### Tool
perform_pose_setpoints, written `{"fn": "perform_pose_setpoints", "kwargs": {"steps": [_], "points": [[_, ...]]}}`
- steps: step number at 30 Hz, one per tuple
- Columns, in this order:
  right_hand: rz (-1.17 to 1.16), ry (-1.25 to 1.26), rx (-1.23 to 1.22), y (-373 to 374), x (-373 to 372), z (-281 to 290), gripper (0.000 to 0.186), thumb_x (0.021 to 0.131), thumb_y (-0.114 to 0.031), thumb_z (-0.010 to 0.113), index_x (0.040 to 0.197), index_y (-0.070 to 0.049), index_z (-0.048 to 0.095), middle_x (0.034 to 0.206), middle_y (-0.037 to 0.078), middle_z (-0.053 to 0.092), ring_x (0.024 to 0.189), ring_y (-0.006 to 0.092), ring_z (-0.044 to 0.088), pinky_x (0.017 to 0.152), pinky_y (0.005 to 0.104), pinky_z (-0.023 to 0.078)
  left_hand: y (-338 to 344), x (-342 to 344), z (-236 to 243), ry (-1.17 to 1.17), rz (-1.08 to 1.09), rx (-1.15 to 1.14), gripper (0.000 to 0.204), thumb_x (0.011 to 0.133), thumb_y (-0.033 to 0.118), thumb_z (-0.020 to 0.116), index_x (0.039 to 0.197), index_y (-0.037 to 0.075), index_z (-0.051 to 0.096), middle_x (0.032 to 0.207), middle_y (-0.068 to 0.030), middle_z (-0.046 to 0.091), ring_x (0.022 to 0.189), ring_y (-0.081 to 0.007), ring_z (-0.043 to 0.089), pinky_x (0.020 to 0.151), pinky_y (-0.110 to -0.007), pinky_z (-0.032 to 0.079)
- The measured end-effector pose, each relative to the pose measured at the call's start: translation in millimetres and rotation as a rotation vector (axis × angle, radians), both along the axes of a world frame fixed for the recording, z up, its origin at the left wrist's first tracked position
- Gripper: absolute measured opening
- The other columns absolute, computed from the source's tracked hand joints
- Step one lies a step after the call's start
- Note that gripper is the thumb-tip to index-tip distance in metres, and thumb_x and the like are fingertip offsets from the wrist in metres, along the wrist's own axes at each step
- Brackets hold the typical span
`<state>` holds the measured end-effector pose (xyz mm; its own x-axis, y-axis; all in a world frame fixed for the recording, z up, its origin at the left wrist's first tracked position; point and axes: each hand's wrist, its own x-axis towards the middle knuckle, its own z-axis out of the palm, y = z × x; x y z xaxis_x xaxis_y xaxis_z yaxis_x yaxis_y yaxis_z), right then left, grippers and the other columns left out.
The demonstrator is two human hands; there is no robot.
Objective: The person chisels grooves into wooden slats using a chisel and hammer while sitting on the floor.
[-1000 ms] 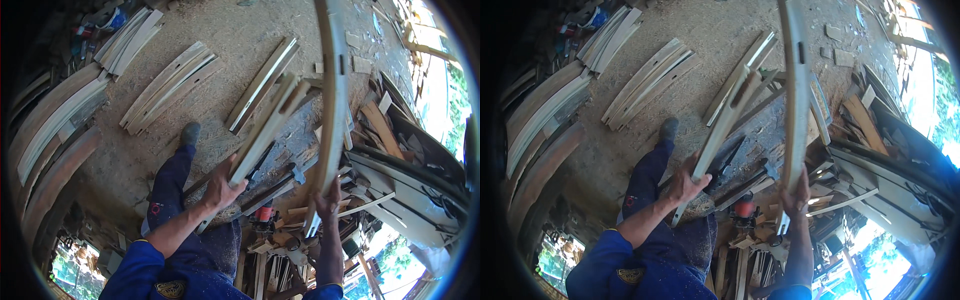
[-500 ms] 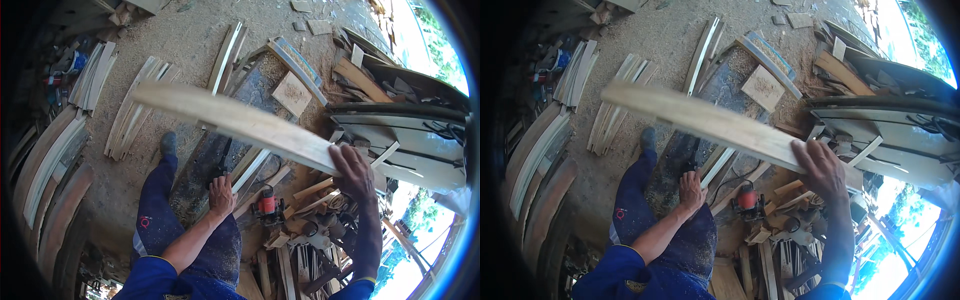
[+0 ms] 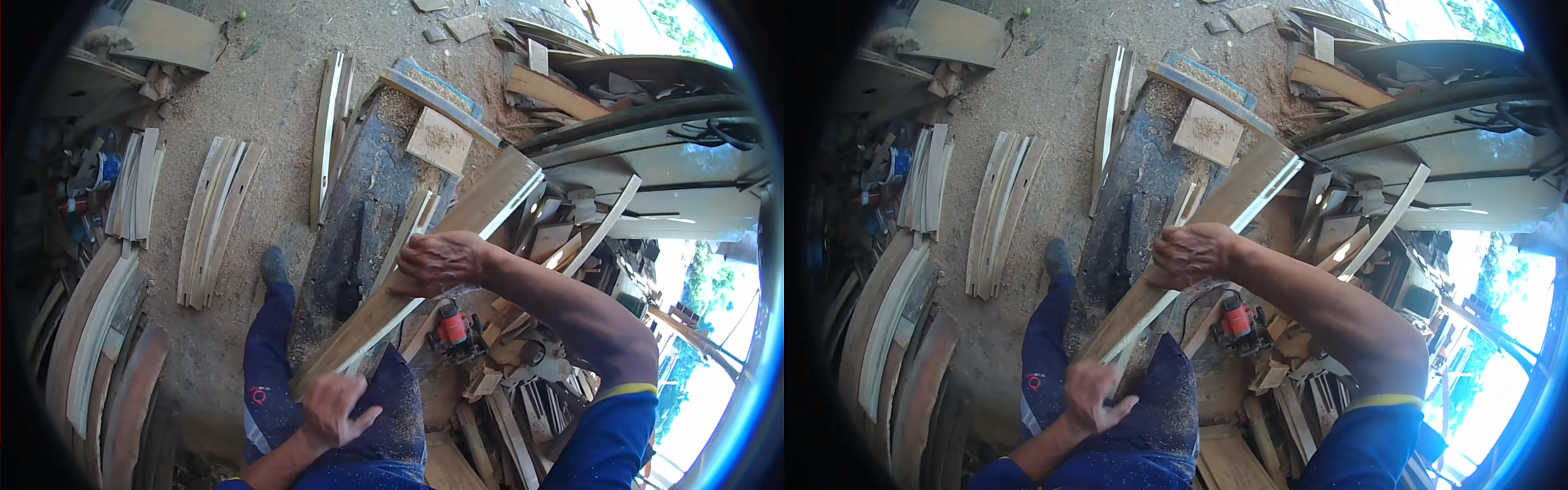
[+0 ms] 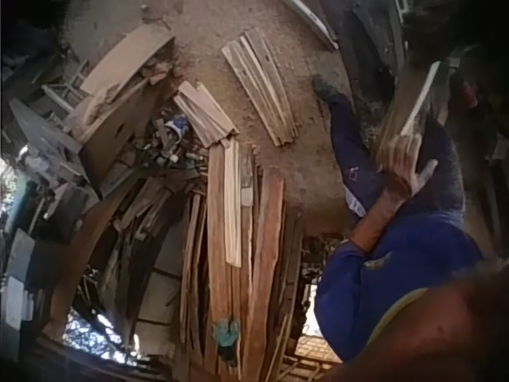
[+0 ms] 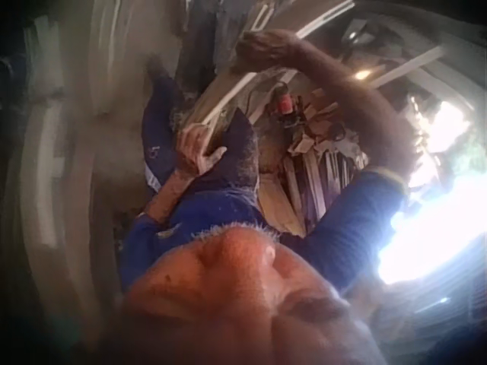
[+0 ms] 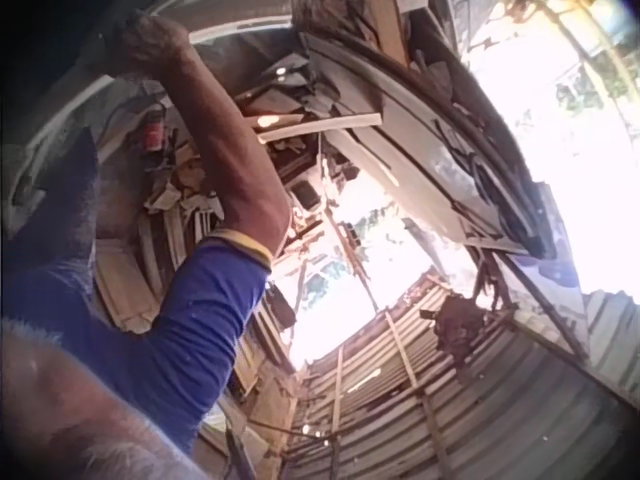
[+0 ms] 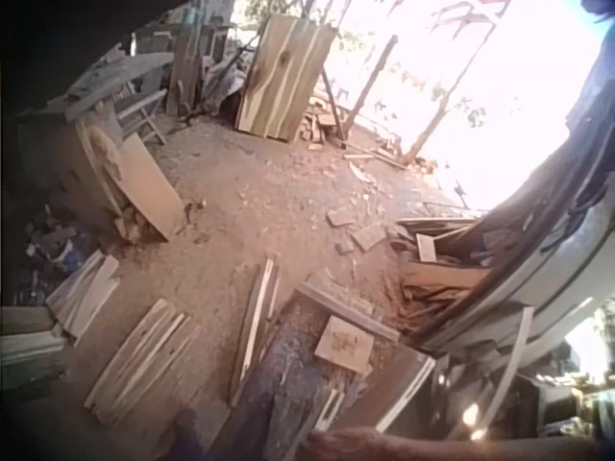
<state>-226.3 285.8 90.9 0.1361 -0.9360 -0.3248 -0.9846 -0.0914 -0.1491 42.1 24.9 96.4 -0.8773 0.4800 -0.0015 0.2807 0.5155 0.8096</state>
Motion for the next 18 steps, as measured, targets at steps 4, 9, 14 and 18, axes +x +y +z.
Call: {"fn": "perform_pose_setpoints", "kwargs": {"steps": [4,9,14,18], "points": [[0.183,0.143,0.057,-51.9,-17.6,-2.2,0.008,0.083,-0.023,0.068,0.088,-0.023,0.063,0.079,-0.006,0.060,0.084,0.0159,0.060,0.084,0.0335,0.046,39.7,-79.2,-41.5,-0.070,0.235,-0.182,0.092,0.077,0.033,0.080,0.146,-0.004,0.033,0.124,-0.0264,0.050,0.104,-0.0452,0.059,0.096,-0.055,0.045],[-0.461,0.294,-0.382,-66.5,-13.6,18.8,0.034,0.080,-0.018,0.071,0.113,-0.015,0.063,0.100,0.007,0.060,0.092,0.0221,0.059,0.093,0.0412,0.045,17.9,-96.8,-86.3,-0.208,0.449,-0.077,0.094,0.071,0.011,0.078,0.148,-0.005,0.028,0.115,-0.0271,0.050,0.103,-0.0442,0.058,0.089,-0.048,0.051],[-1.866,-0.330,-0.089,-84.2,136.3,-60.9,0.064,0.086,-0.024,0.071,0.142,-0.007,0.045,0.108,0.022,0.060,0.094,0.0354,0.068,0.063,0.0470,0.059,-0.4,-153.9,-84.1,-0.290,0.489,-0.082,0.083,0.074,0.003,0.067,0.149,-0.001,0.032,0.114,-0.0259,0.053,0.103,-0.0435,0.058,0.093,-0.049,0.049],[-1.870,-0.196,0.057,-132.7,160.0,-123.4,0.070,0.085,-0.028,0.069,0.146,-0.014,0.041,0.108,0.027,0.058,0.095,0.0410,0.065,0.070,0.0460,0.057,-2.7,-169.2,-99.7,-0.312,0.502,-0.100,0.067,0.077,0.006,0.067,0.139,-0.005,0.044,0.120,-0.0246,0.056,0.107,-0.0396,0.060,0.094,-0.046,0.048]]}}
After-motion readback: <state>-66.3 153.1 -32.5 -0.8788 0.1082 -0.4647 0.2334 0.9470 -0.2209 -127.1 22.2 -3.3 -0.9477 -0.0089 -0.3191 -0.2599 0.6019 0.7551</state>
